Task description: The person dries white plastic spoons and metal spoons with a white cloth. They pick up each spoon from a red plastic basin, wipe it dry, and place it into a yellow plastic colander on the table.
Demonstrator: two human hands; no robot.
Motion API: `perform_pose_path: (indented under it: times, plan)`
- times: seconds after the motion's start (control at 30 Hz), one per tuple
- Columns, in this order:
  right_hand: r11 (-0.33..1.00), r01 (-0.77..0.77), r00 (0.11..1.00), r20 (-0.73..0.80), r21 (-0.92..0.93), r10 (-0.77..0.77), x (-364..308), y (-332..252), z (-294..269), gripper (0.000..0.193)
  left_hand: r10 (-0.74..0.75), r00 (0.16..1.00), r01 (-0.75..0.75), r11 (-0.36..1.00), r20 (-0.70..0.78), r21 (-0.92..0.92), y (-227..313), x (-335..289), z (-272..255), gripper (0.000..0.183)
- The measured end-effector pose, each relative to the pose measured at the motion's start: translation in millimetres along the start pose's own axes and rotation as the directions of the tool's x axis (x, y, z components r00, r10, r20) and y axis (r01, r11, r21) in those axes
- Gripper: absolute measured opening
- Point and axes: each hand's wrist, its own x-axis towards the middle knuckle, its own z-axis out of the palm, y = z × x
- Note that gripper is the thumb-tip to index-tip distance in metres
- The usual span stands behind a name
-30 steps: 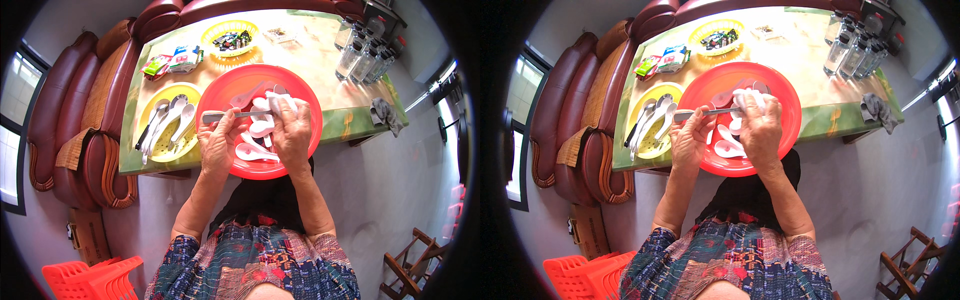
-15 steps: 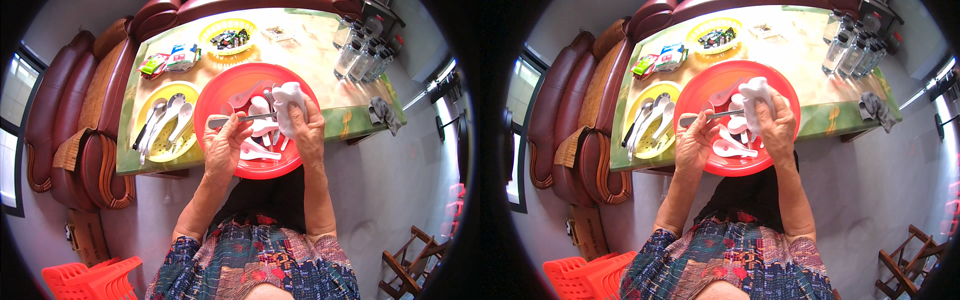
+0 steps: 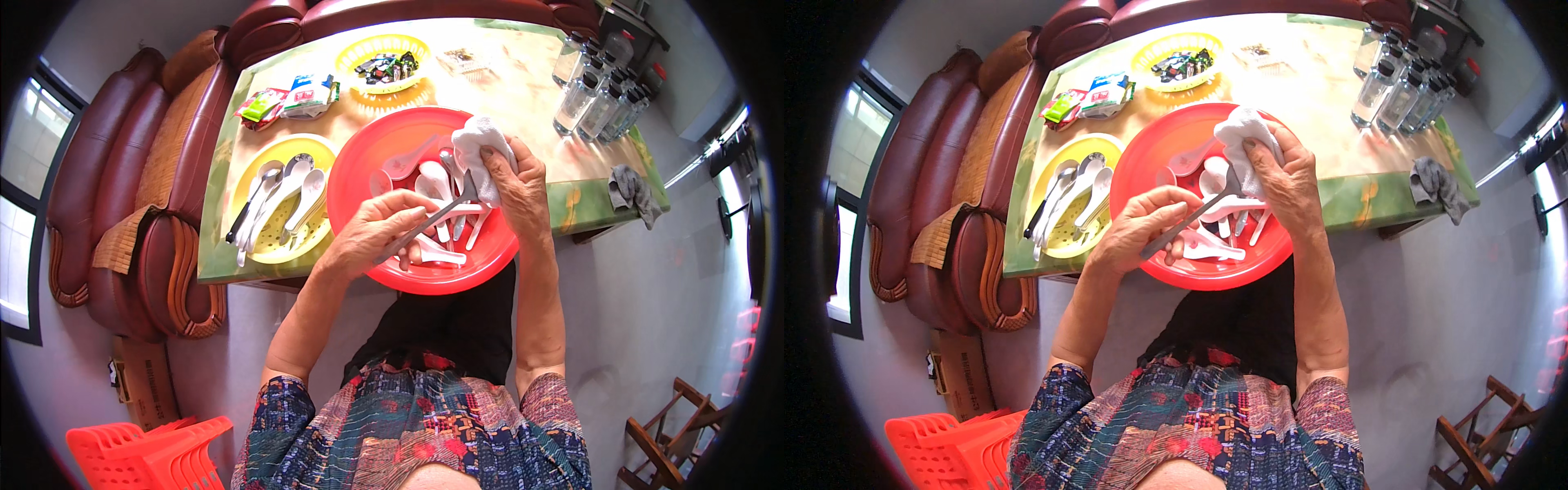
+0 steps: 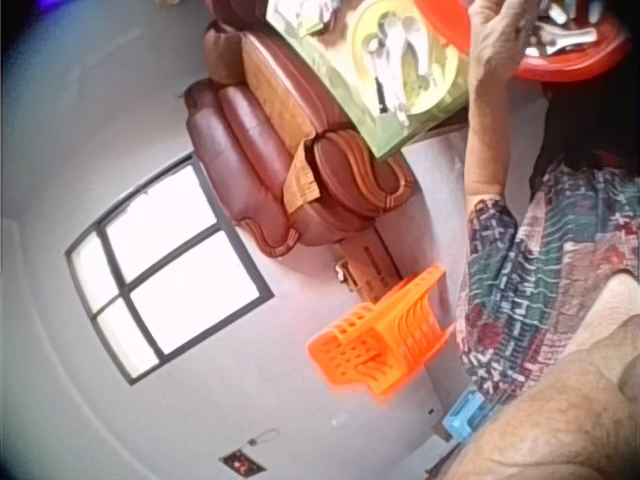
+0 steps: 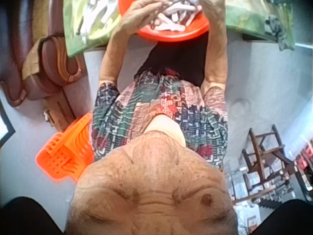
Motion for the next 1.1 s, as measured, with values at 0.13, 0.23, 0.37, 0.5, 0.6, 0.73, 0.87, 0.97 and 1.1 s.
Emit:
perform_pose_path:
  times: [0.13, 0.23, 0.37, 0.5, 0.6, 0.73, 0.87, 0.97, 1.1]
  plan:
    - [1.0, -0.008, 0.997, -0.081, -0.021, 0.007, 9.1, 1.0, 8.7, 0.022, 0.038, 0.998, -0.028, 0.983, 0.049, -0.184, -15.0, 3.4, 6.2, 0.024]
    - [0.807, 0.219, 0.908, -0.189, -0.548, -0.375, 9.5, 30.2, 13.4, 0.023, 0.059, 0.998, -0.063, 0.952, -0.023, -0.298, -26.5, 7.4, 16.3, 0.023]
    - [0.672, 0.233, 0.866, -0.164, -0.703, -0.472, -11.9, 32.9, 30.4, 0.026, 0.077, 0.991, -0.115, 0.916, -0.114, -0.385, -36.0, 12.6, 22.2, 0.019]
    - [0.695, 0.295, 0.912, -0.025, -0.655, -0.411, -35.5, 28.7, 42.3, 0.03, 0.085, 0.967, -0.168, 0.922, -0.241, -0.349, -46.8, 16.7, 22.0, 0.02]
    - [0.595, 0.357, 0.877, 0.039, -0.72, -0.48, -44.5, 38.1, 42.3, 0.031, 0.163, 0.957, -0.222, 0.944, -0.239, -0.246, -53.2, 14.7, 21.2, 0.021]
    - [0.562, 0.317, 0.868, -0.004, -0.764, -0.496, -19.2, 14.1, 32.7, 0.021, 0.319, 0.917, -0.303, 0.948, -0.239, 0.1, -53.1, 7.9, 27.0, 0.02]
    - [0.932, 0.078, 0.968, -0.195, -0.354, -0.155, 8.6, 14.3, -2.4, 0.015, 0.44, 0.882, -0.384, 0.878, -0.167, 0.286, -48.7, 2.0, 27.1, 0.019]
    - [0.937, -0.124, 0.98, -0.11, 0.327, 0.168, 4.2, 17.2, -4.0, 0.019, 0.394, 0.908, -0.363, 0.91, -0.141, 0.203, -44.6, 1.0, 26.8, 0.024]
    - [0.792, -0.115, 0.972, -0.096, 0.599, 0.213, -10.7, 18.5, 20.7, 0.022, 0.347, 0.925, -0.327, 0.934, -0.154, 0.141, -46.1, 10.0, 33.1, 0.033]
